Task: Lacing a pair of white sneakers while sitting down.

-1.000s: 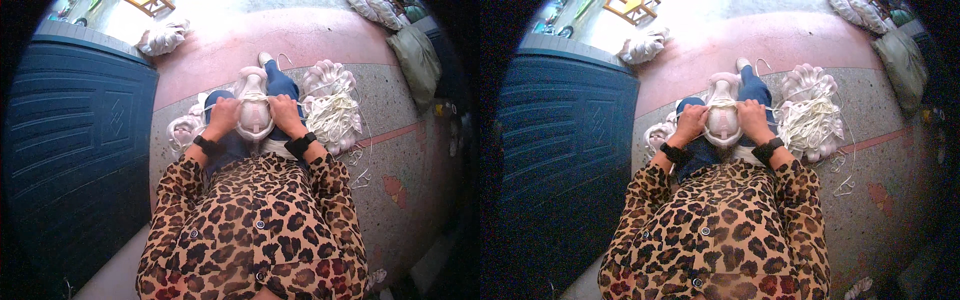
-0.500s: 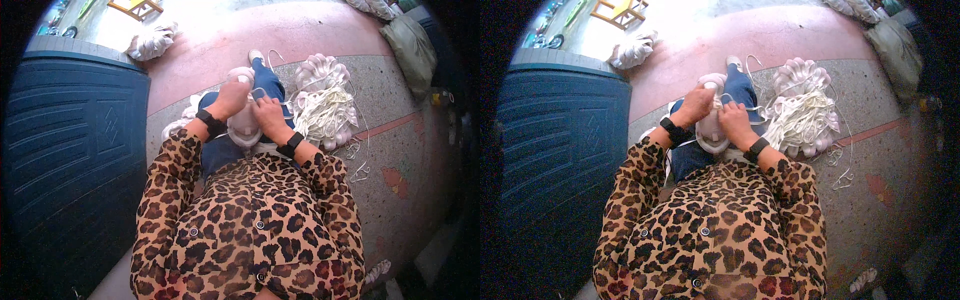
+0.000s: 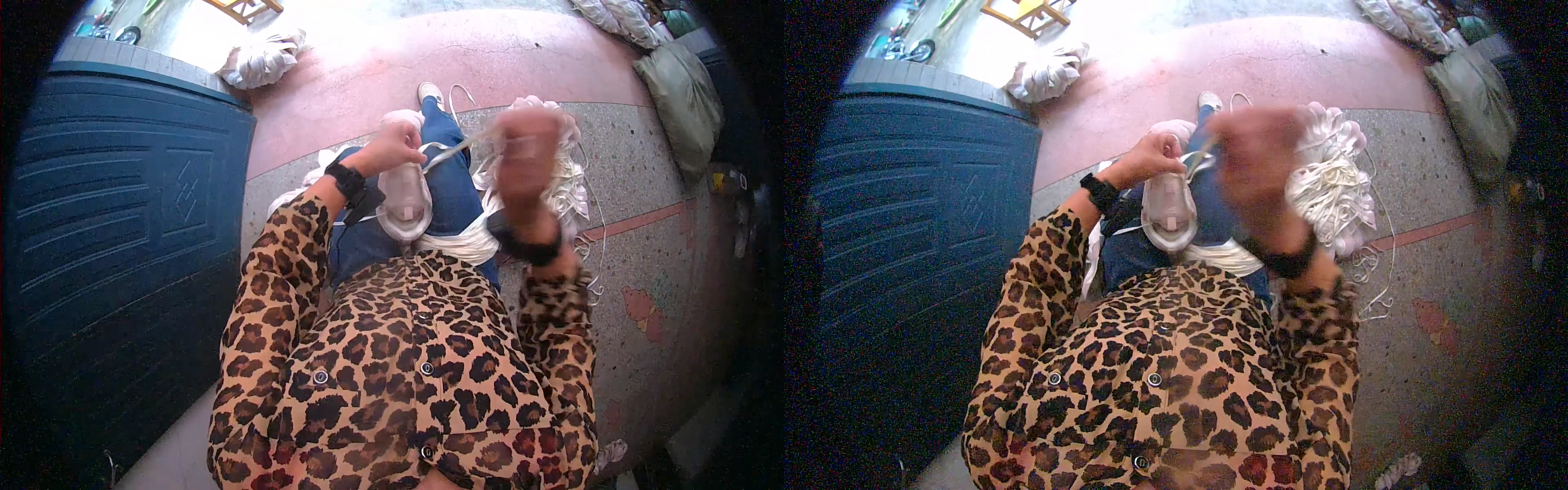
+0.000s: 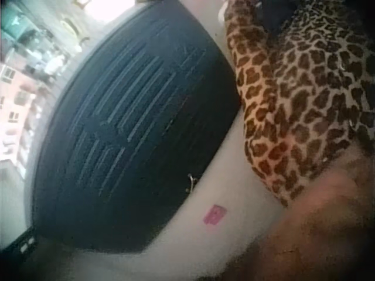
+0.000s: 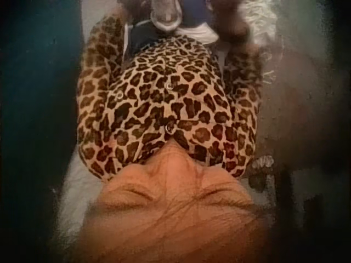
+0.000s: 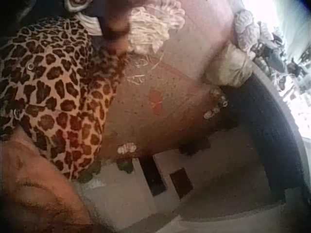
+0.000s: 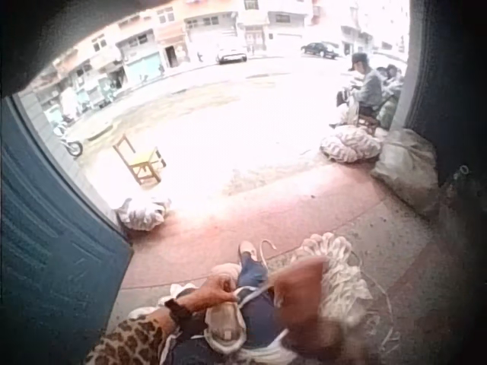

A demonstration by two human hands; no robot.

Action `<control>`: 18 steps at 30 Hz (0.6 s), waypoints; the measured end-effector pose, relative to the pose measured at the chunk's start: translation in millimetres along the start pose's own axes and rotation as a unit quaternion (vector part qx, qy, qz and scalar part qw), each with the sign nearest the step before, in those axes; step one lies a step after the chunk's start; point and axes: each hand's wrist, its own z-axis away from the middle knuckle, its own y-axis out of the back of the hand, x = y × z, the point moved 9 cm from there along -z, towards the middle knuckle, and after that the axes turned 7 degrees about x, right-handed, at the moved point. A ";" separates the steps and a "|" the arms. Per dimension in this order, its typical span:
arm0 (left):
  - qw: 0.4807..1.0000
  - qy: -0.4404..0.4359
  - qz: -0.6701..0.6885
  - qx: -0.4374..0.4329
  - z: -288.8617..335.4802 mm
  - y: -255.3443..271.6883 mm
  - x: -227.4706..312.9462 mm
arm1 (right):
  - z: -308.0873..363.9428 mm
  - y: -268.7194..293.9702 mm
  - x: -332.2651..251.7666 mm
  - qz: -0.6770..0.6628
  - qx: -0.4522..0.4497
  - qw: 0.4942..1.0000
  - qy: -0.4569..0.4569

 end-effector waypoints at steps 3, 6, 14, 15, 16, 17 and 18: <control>0.992 -0.065 -0.111 0.004 -4.7 -15.0 11.5 | -78.3 108.9 14.9 0.060 0.145 0.987 0.024; 0.970 -0.122 -0.209 0.036 0.5 -13.2 20.7 | -109.0 182.0 32.4 0.023 0.198 0.980 -0.021; 0.931 -0.149 -0.293 0.162 47.4 26.6 -21.3 | 18.2 47.5 139.7 -0.397 0.036 0.730 -0.555; 0.939 -0.118 -0.287 0.147 44.9 24.5 -18.6 | 51.8 9.5 133.4 -0.385 -0.004 0.658 -0.647; 0.946 -0.089 -0.282 0.133 42.5 21.3 -13.8 | 83.6 -21.3 123.2 -0.377 -0.080 0.654 -0.651; 0.952 -0.055 -0.276 0.119 43.2 19.7 -15.4 | 116.1 -47.1 105.6 -0.313 -0.128 0.643 -0.688; 0.954 -0.060 -0.269 0.120 42.0 20.9 -14.1 | 162.1 -75.6 90.6 -0.334 -0.204 0.560 -0.730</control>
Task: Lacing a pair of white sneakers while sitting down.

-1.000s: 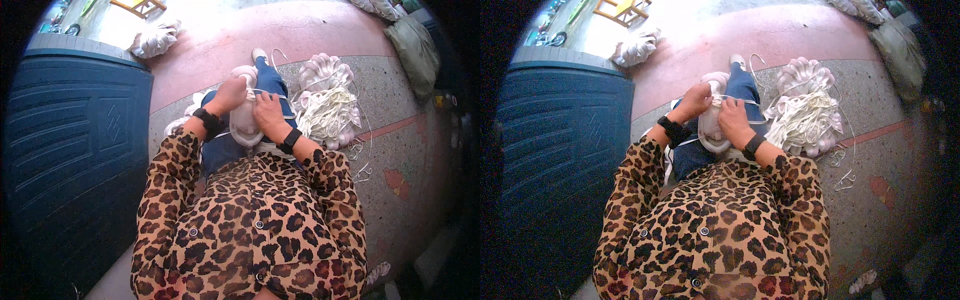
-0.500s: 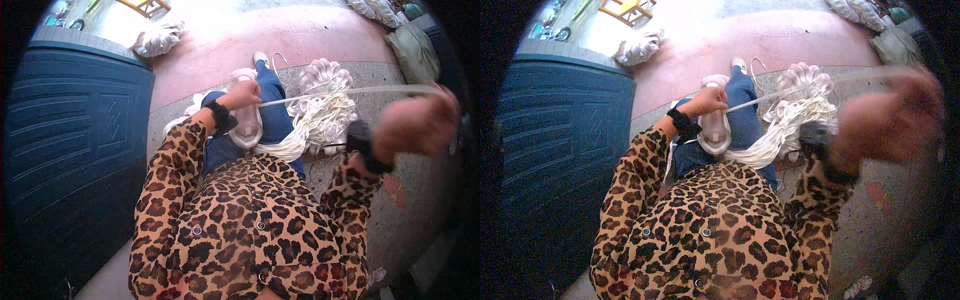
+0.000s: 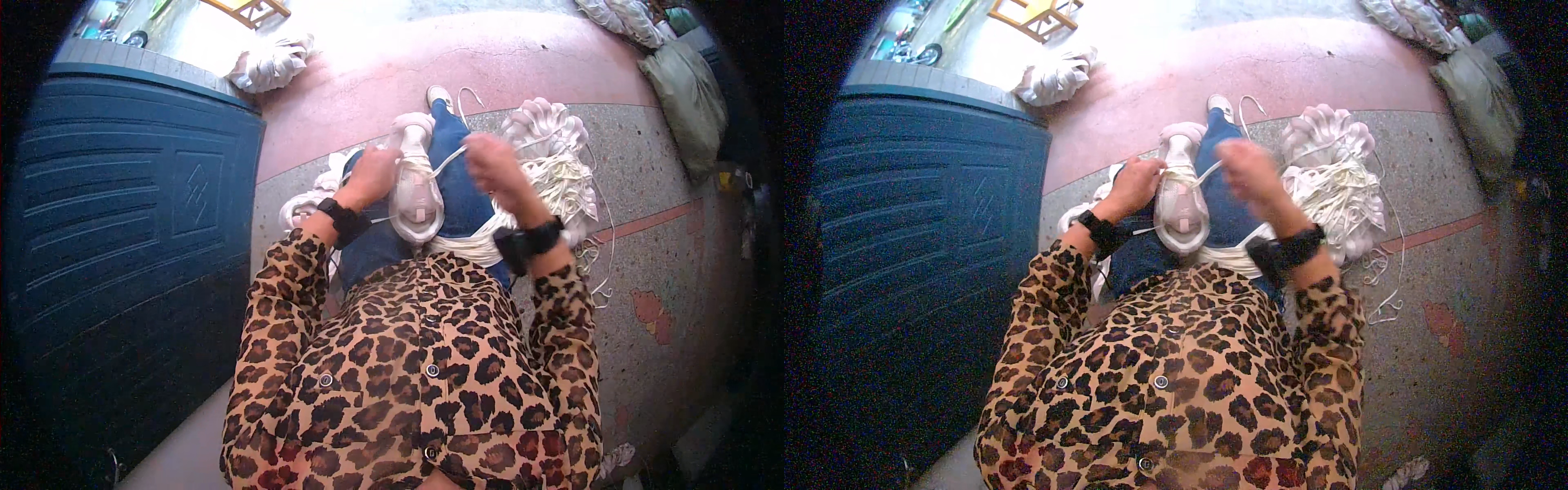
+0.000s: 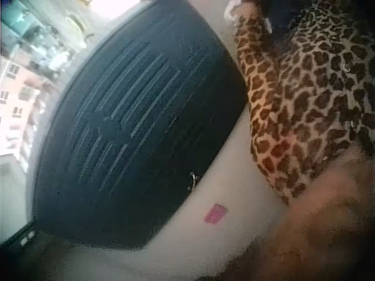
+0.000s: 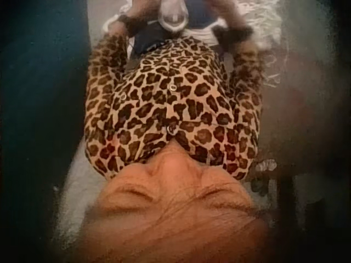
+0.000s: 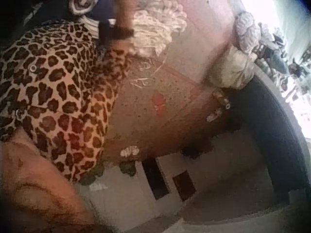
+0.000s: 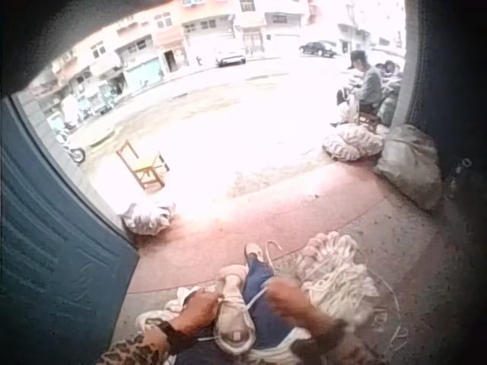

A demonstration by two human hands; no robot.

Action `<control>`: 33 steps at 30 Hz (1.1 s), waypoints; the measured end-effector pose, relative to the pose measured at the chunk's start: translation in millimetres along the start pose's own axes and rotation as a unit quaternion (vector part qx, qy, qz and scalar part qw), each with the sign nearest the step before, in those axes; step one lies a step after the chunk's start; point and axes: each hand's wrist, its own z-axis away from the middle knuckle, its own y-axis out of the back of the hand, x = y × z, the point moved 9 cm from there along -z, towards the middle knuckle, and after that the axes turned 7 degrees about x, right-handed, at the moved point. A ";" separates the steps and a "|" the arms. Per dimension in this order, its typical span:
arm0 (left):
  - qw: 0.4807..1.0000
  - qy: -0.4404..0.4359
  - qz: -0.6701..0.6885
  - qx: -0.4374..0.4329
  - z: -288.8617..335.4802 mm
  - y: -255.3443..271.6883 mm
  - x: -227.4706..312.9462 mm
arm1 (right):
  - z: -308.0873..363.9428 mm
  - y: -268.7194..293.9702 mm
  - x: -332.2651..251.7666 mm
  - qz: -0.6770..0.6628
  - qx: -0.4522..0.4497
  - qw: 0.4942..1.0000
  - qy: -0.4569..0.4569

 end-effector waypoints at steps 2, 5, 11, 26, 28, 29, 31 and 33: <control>0.999 -0.027 -0.027 -0.011 -0.5 -7.1 -5.9 | -5.9 -42.5 52.6 0.045 -0.066 0.996 -0.042; 0.998 -0.051 -0.029 0.024 -2.0 -2.6 -1.6 | -39.2 -58.7 106.1 0.102 -0.059 0.992 -0.035; 1.000 -0.006 0.013 0.001 -6.2 -18.9 -12.3 | -43.9 -76.8 96.1 0.290 -0.037 0.955 0.051; 0.990 0.004 0.130 0.059 -14.3 12.0 -21.6 | 4.7 -46.4 35.5 0.311 -0.219 0.920 0.096; 0.987 0.033 0.147 0.050 -9.0 10.7 -25.4 | 39.8 46.2 -3.8 -0.012 -0.128 0.989 0.070; 0.988 0.023 0.147 0.032 -10.1 5.3 -22.4 | 59.9 87.3 -23.9 -0.180 -0.103 0.974 0.096; 0.991 0.001 0.134 -0.015 -19.7 -6.7 -12.8 | 103.5 136.7 -66.5 -0.380 -0.125 0.897 0.188; 0.994 -0.007 0.080 -0.068 -16.6 -18.9 -11.2 | 129.4 153.8 -73.6 -0.482 -0.163 0.826 0.243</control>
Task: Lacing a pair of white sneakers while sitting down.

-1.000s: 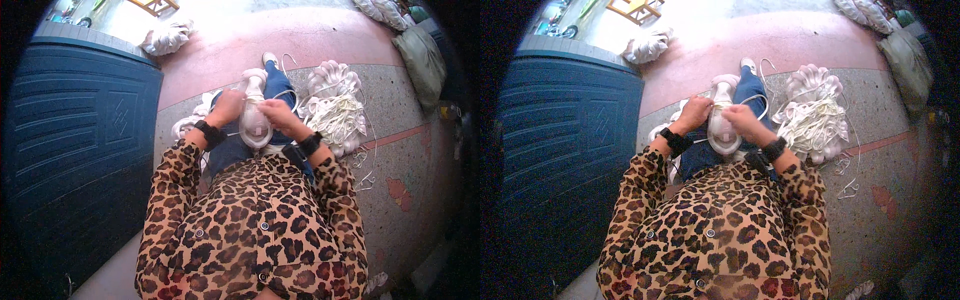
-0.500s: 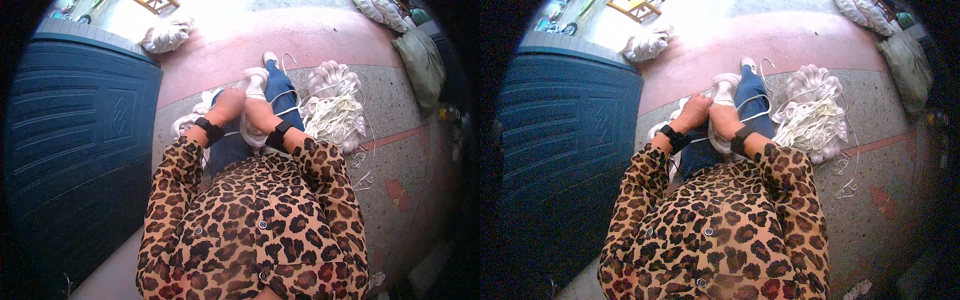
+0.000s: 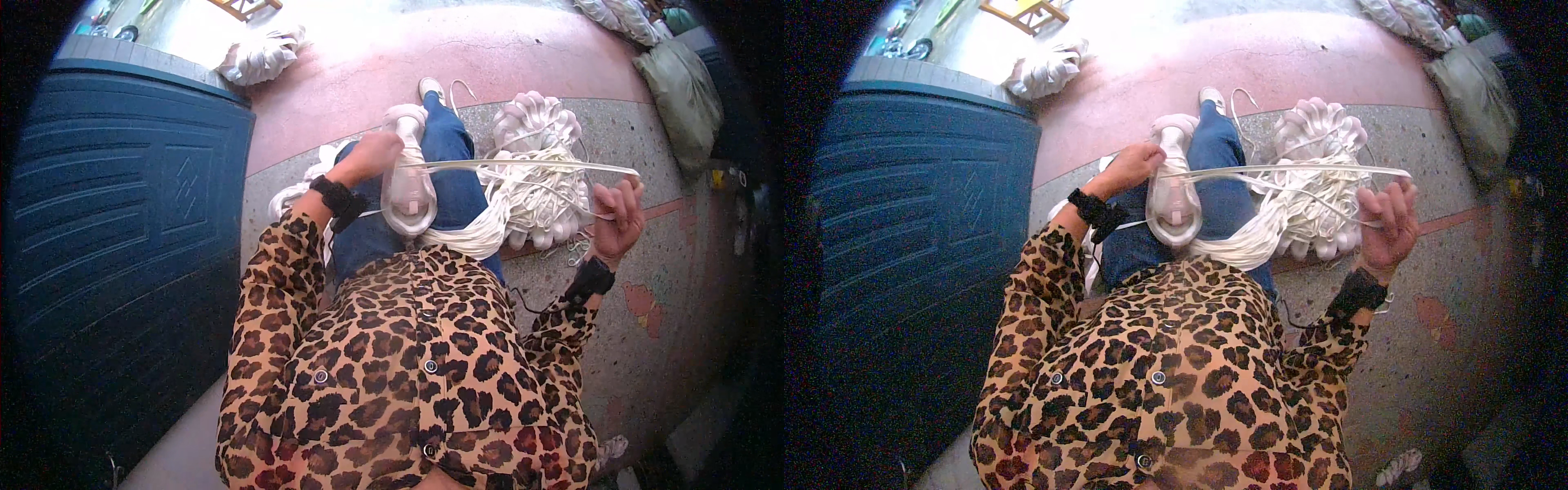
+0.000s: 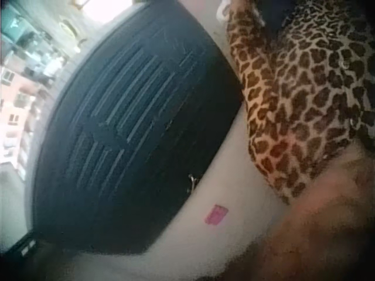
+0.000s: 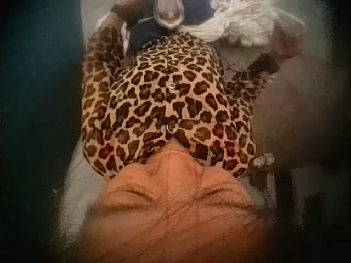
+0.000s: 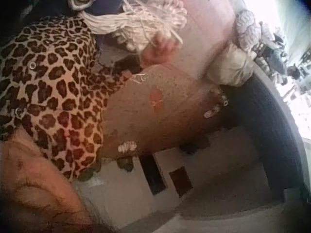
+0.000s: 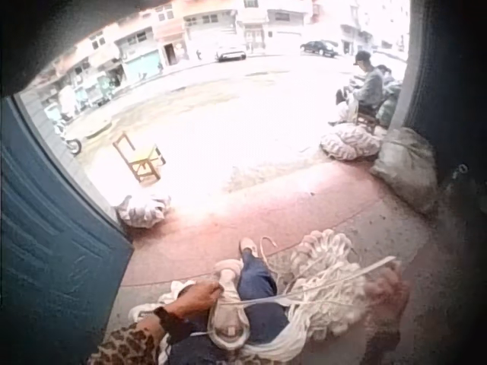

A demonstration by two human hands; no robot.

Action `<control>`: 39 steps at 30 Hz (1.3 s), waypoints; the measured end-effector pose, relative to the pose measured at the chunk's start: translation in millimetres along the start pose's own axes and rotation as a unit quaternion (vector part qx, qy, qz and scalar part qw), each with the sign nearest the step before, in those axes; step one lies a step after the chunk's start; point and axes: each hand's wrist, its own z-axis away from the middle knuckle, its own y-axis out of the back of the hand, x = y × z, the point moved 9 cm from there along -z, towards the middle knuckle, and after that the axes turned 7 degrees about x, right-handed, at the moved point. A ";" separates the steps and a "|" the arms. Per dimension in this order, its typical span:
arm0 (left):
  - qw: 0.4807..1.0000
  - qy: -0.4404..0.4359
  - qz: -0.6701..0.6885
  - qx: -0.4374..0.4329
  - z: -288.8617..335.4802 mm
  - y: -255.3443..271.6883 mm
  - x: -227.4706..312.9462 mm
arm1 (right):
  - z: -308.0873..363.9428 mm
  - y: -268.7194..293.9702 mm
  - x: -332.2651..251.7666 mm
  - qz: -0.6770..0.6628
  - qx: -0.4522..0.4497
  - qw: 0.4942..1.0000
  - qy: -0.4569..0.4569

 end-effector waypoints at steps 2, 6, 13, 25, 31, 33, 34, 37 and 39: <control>0.998 0.014 -0.032 -0.043 -0.1 -6.1 0.6 | 10.1 1.6 -14.2 -0.044 -0.013 0.998 0.031; 0.996 0.003 -0.022 -0.089 -3.2 -7.6 1.4 | 28.0 -11.5 -44.3 -0.087 -0.079 0.989 0.086; 0.997 0.039 -0.042 -0.042 -1.5 1.2 -9.4 | 42.3 -27.2 -49.3 0.014 -0.083 0.992 0.099; 0.997 0.059 0.033 0.044 19.9 14.3 -4.0 | 20.6 7.9 -38.5 0.066 -0.044 0.994 0.070; 0.994 0.091 -0.048 0.044 17.1 11.6 -4.4 | 14.1 17.6 -23.9 0.095 0.031 0.995 0.031; 0.992 0.082 -0.053 0.078 17.1 10.4 -6.5 | 9.5 32.0 -8.0 0.134 0.072 0.988 -0.001; 0.991 0.076 -0.055 0.095 16.9 10.1 -7.7 | 8.0 37.7 -1.1 0.155 0.091 0.983 -0.023; 0.986 0.051 -0.104 0.123 0.6 21.9 12.8 | 0.4 33.4 50.9 0.195 0.119 0.968 -0.104; 0.988 0.027 -0.080 0.131 -10.3 27.2 39.0 | -1.2 23.2 83.0 0.180 0.117 0.967 -0.139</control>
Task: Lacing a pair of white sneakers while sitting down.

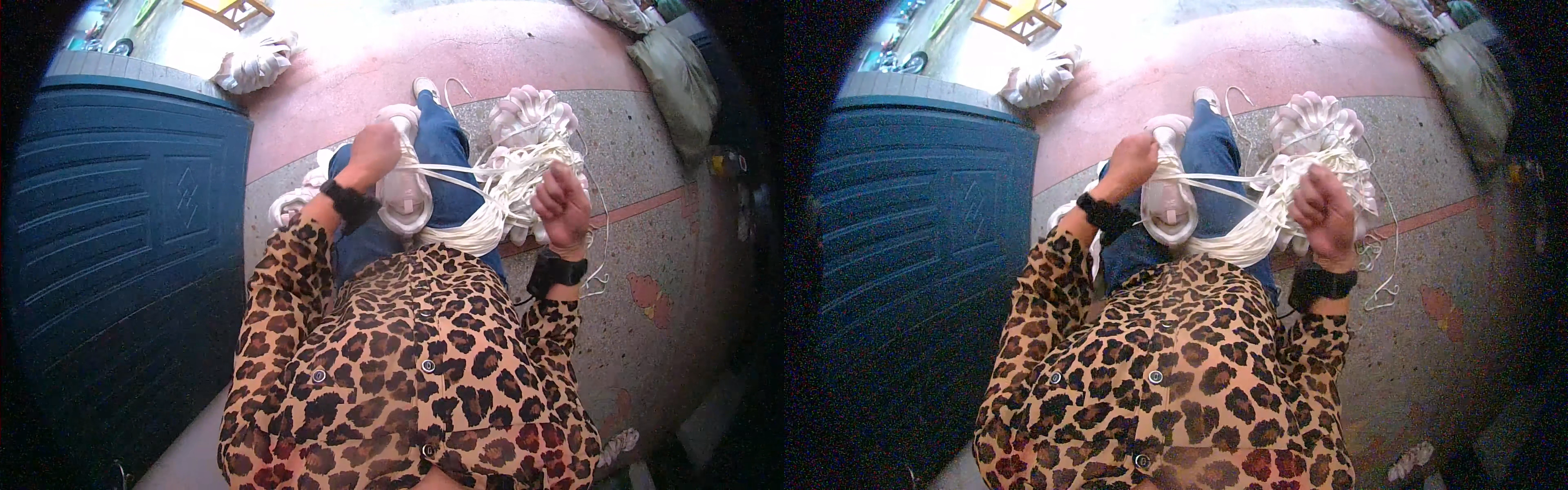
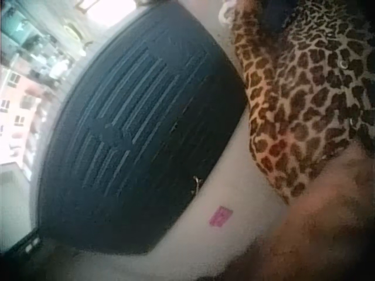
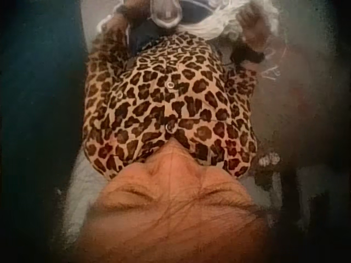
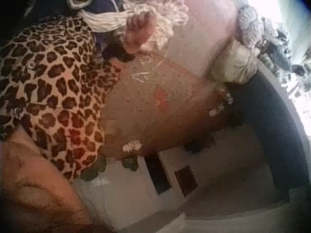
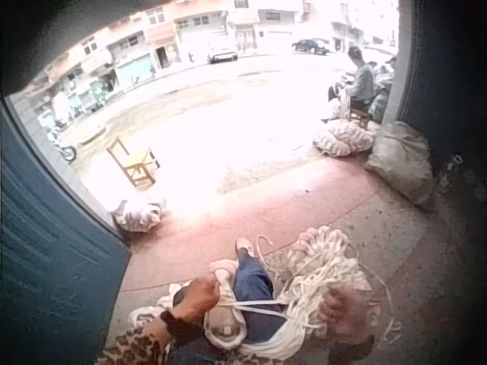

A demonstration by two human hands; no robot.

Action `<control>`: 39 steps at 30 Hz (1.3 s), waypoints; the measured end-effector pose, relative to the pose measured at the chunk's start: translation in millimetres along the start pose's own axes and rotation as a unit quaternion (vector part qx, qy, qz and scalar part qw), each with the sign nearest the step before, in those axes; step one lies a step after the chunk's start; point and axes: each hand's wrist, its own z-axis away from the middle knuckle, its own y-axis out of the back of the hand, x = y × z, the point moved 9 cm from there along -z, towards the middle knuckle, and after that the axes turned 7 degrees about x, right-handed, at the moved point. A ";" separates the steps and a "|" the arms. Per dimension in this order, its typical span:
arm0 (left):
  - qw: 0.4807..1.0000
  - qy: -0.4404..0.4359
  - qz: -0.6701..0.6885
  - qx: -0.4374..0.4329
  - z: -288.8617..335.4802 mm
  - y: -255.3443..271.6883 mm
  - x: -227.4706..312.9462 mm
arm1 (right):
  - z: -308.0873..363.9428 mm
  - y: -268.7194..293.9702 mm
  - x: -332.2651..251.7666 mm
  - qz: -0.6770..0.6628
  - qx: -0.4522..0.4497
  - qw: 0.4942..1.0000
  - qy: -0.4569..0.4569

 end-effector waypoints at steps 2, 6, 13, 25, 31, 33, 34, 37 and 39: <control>0.997 -0.074 0.015 0.023 -5.6 -6.1 -2.0 | -3.0 -32.0 16.0 -0.017 -0.020 1.000 -0.016; 0.840 0.277 0.357 -0.299 17.2 -41.5 -78.7 | 5.7 -33.3 -32.6 -0.123 -0.050 0.988 0.073; 0.834 0.247 0.423 -0.255 35.0 -45.1 -84.6 | 100.4 16.6 -163.1 -0.182 -0.133 0.950 0.216; 0.970 -0.014 0.095 -0.225 27.3 -31.3 -22.0 | 100.9 76.5 -179.2 0.001 0.037 0.946 0.323; 0.954 -0.104 0.064 -0.274 31.1 -38.3 -8.2 | 101.5 60.6 -177.8 0.024 0.001 0.938 0.346; 0.940 -0.109 0.067 -0.316 32.9 -39.8 -2.3 | 101.9 54.7 -177.0 0.021 -0.011 0.936 0.351; 0.933 -0.110 0.069 -0.337 34.8 -40.0 -0.1 | 99.0 49.9 -177.3 0.021 -0.026 0.936 0.350; 0.910 -0.162 -0.011 -0.382 37.9 -32.3 23.7 | 88.4 34.1 -179.3 0.036 -0.056 0.937 0.344; 0.913 -0.140 0.111 -0.368 39.2 -23.0 25.3 | 68.6 22.6 -179.9 0.054 -0.068 0.942 0.324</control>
